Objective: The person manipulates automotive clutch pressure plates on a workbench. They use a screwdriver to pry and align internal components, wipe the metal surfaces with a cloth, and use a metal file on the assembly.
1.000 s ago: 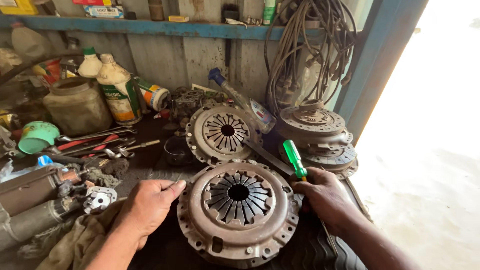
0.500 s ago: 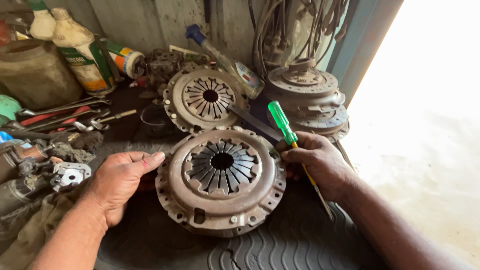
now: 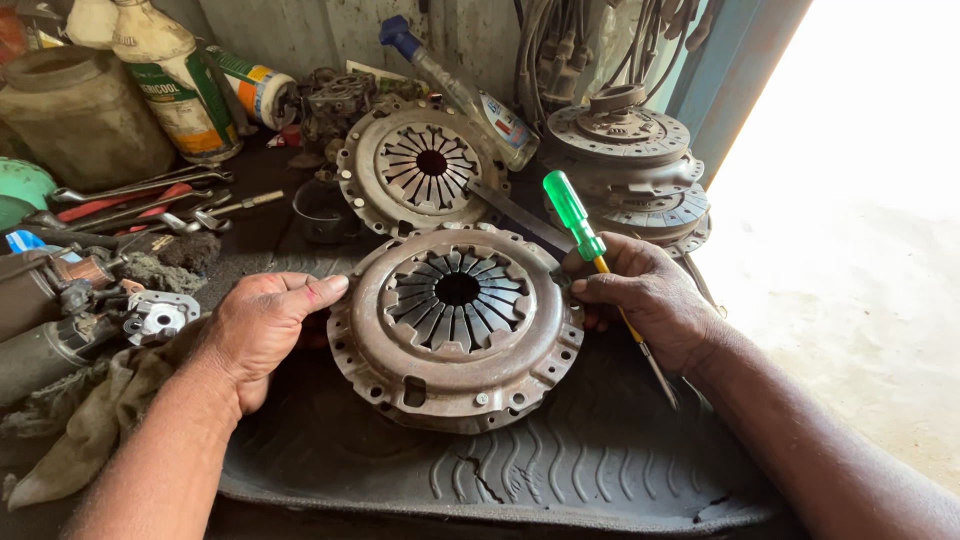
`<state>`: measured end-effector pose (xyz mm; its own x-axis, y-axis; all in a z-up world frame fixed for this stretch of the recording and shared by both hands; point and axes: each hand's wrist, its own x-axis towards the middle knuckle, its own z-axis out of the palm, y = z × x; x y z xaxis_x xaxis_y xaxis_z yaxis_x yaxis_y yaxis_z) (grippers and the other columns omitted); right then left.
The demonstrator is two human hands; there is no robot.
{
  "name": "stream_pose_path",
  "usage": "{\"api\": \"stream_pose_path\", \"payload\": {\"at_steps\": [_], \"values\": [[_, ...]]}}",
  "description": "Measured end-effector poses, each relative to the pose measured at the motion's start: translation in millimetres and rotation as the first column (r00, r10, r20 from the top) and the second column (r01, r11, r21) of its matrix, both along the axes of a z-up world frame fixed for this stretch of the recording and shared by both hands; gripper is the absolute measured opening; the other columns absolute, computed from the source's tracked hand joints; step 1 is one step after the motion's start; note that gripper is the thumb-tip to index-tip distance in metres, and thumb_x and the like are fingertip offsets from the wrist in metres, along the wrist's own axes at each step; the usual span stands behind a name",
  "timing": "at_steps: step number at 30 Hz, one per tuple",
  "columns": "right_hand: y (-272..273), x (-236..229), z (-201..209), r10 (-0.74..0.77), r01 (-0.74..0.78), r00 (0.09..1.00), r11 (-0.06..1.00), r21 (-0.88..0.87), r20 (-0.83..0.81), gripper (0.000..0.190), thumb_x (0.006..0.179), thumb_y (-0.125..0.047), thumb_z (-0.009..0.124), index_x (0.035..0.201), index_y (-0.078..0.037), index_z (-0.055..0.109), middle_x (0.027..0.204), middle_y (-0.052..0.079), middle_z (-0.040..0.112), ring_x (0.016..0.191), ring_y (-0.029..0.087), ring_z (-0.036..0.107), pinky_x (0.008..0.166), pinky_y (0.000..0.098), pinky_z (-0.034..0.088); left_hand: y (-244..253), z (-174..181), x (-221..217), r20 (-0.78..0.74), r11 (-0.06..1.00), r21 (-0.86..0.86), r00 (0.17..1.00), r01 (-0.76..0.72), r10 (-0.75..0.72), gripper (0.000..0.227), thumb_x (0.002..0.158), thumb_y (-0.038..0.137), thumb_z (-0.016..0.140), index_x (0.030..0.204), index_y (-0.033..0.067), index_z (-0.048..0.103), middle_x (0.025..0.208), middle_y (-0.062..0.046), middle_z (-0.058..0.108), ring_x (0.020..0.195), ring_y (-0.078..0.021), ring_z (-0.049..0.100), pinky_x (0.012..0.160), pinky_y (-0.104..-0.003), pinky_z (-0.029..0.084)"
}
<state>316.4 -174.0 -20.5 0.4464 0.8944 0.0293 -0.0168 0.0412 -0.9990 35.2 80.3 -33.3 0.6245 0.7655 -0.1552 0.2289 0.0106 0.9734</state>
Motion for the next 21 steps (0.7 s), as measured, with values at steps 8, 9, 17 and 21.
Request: {"api": "stream_pose_path", "payload": {"at_steps": [8,9,17,21], "values": [[-0.5,0.5,-2.5,-0.020,0.019,1.000,0.999,0.028,0.015,0.021,0.086,-0.004,0.071,0.106,-0.003,0.065,0.077,0.003,0.065,0.062,0.011,0.060,0.059,0.0268,0.052,-3.5,3.5,0.0,-0.049,0.999,-0.016,0.998,-0.041,0.040,0.029,0.085,0.037,0.073,0.088,0.0089,0.077,0.099,-0.004,0.076,0.112,-0.0150,0.057,0.111,-0.041,0.031],[-0.2,1.2,-3.2,-0.018,0.017,1.000,0.999,0.034,0.018,0.021,0.086,-0.004,0.071,0.106,-0.004,0.065,0.076,0.002,0.065,0.062,0.010,0.059,0.058,0.0266,0.052,-2.7,2.5,0.2,-0.049,0.999,-0.016,0.998,-0.039,0.038,0.029,0.085,0.037,0.073,0.088,0.0089,0.077,0.099,-0.004,0.076,0.112,-0.0150,0.057,0.111,-0.041,0.031],[0.1,2.1,-3.5,-0.021,0.020,0.999,0.999,0.031,0.032,0.021,0.085,-0.004,0.072,0.105,-0.005,0.064,0.076,0.001,0.064,0.061,0.010,0.059,0.058,0.0260,0.051,-2.0,1.7,0.3,-0.025,1.000,-0.011,0.999,-0.020,0.020,0.027,0.087,0.036,0.072,0.088,0.0095,0.078,0.098,-0.003,0.075,0.109,-0.0145,0.057,0.111,-0.040,0.032],[0.3,-0.5,0.6,-0.028,0.028,1.000,0.999,0.026,0.007,0.022,0.084,-0.003,0.073,0.104,-0.005,0.064,0.076,0.001,0.062,0.061,0.010,0.058,0.057,0.0257,0.051,-2.7,-0.4,0.2,-0.022,0.999,-0.001,0.999,-0.045,0.045,0.027,0.088,0.035,0.073,0.089,0.0078,0.077,0.095,-0.003,0.074,0.104,-0.0130,0.058,0.107,-0.038,0.036]]}}
